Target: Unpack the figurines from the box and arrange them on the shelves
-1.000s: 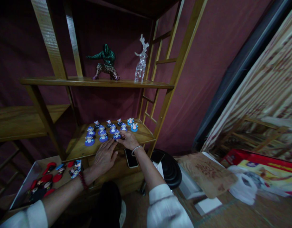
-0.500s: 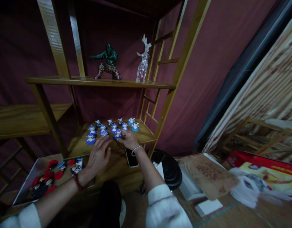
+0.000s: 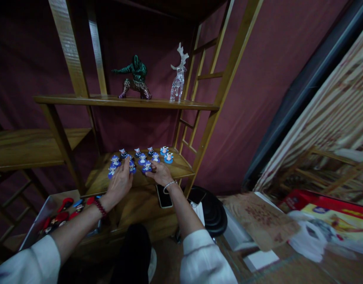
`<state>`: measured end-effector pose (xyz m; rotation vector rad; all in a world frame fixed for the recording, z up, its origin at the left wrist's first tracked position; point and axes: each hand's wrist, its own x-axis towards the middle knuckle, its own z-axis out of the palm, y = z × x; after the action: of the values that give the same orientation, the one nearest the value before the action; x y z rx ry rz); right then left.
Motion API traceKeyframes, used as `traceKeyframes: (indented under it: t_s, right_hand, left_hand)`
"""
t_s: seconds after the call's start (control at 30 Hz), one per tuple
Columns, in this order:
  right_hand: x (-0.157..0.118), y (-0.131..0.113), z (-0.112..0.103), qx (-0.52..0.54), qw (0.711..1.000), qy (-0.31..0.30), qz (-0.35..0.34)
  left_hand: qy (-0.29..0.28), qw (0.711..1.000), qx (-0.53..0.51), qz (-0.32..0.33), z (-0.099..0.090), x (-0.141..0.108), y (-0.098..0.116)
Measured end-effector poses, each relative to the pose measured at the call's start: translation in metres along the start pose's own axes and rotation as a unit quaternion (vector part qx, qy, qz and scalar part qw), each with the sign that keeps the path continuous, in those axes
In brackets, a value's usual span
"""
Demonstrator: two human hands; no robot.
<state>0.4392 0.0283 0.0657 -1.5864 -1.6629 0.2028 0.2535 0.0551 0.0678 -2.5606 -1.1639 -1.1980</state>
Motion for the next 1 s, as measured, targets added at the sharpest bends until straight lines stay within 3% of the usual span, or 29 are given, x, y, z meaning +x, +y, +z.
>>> traceKeyframes:
  t_s: [0.3,0.63,1.0]
  right_hand:
    - [-0.001,0.008,0.003,0.000,1.000,0.008,0.005]
    - [-0.001,0.005,0.003,0.020,1.000,0.006,0.006]
    - [-0.004,-0.006,-0.001,0.039,0.999,-0.009,0.005]
  left_hand:
    - [-0.051,0.996,0.074,-0.021,0.001,0.009,0.006]
    - [0.004,1.000,0.010,0.029,0.004,0.001,-0.006]
    - [-0.026,0.999,-0.023,0.024,0.001,-0.003,-0.009]
